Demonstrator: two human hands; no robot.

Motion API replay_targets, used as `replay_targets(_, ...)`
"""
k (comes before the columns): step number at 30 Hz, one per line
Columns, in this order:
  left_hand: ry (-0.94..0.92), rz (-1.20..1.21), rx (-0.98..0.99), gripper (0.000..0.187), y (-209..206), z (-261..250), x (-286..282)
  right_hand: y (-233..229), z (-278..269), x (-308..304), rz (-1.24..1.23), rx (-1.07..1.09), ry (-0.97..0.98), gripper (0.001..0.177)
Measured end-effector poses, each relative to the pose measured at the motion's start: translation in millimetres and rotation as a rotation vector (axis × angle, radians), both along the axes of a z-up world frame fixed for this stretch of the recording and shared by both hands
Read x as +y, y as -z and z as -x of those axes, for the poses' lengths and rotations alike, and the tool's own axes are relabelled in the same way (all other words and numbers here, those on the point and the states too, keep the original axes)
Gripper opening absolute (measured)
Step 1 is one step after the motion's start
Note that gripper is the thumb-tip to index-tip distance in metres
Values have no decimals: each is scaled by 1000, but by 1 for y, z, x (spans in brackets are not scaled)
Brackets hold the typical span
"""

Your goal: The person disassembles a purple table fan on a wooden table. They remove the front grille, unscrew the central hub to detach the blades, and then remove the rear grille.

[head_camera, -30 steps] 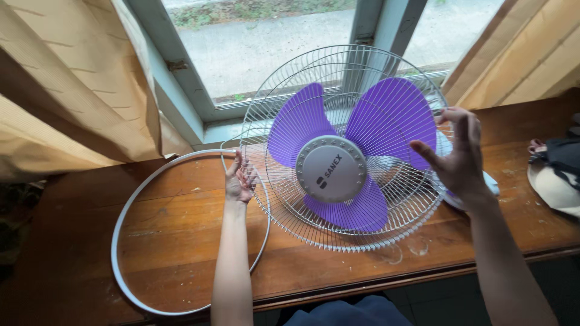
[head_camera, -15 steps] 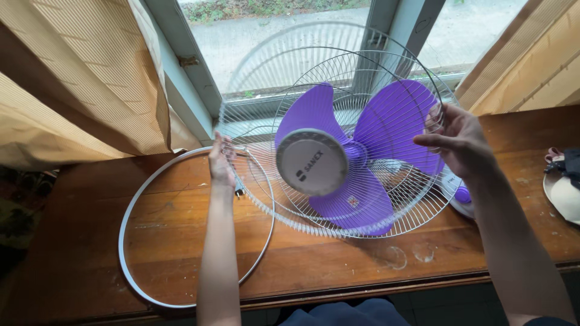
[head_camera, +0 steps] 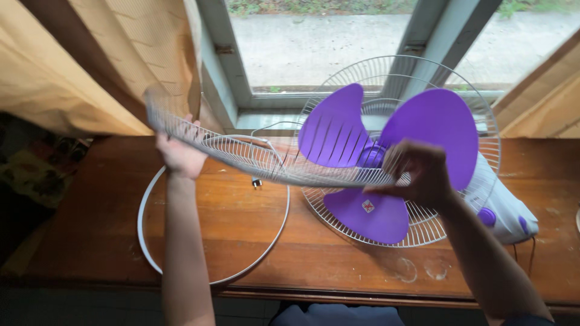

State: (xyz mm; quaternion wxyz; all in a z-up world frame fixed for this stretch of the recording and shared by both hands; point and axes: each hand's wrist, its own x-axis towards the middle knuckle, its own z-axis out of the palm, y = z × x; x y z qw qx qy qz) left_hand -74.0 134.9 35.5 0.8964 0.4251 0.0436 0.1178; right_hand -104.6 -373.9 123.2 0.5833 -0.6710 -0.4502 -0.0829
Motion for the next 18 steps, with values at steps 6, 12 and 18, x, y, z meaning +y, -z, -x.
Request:
replay_targets(6,138,242,15,141,-6,87,33,-1,39,46,215,-232,-188,23)
replay_targets(12,125,170,54,135,-11,146,48,13,53,83,345,-595,-184,14)
replay_targets(18,36,125,31,116,5,191,71,46,27,106,408,-645,-140,13)
